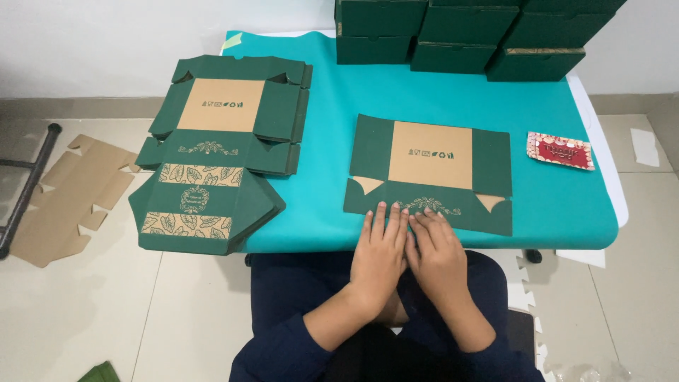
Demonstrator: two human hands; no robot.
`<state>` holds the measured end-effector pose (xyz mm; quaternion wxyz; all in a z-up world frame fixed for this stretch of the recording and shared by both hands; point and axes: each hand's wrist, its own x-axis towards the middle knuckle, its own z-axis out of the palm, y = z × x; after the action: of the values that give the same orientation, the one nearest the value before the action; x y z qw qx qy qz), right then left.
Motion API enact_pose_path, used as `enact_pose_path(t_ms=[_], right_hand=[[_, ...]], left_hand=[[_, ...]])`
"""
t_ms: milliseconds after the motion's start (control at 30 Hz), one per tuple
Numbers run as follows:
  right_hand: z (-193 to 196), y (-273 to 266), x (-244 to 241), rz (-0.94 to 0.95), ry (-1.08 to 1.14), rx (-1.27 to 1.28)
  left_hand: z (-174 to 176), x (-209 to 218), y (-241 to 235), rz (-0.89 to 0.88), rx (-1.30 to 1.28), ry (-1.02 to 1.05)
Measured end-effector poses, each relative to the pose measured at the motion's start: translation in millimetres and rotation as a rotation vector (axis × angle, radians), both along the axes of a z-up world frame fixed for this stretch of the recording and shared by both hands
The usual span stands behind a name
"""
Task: The person folds a flat green cardboard box blank into a rectangular box, inserts a small red packet, and closes the lid. The finished box is then placed on a stack of similar boxes on the table.
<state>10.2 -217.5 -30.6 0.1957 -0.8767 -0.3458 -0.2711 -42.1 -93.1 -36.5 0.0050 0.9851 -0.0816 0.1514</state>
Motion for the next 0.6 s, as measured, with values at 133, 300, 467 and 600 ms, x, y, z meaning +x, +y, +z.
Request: enact_pose_path(t_ms=[133, 300, 467, 600], right_hand=[[-7.7, -21.5, -2.3, -0.021, -0.159, 0.186], [-16.2, -31.7, 2.7, -0.111, -0.217, 0.234], [1.0, 7.1, -3.1, 0.004, -0.252, 0.222], [-10.7, 9.3, 3.5, 0.021, -0.272, 0.251]], left_hand=[[7.5, -5.0, 4.1, -0.006, 0.029, 0.073], [10.2, -4.3, 3.2, -0.014, 0.015, 0.062], [-9.7, -1.4, -5.2, 0.049, 0.036, -0.033], [-11.3, -0.2, -6.3, 0.062, -0.011, -0.074]])
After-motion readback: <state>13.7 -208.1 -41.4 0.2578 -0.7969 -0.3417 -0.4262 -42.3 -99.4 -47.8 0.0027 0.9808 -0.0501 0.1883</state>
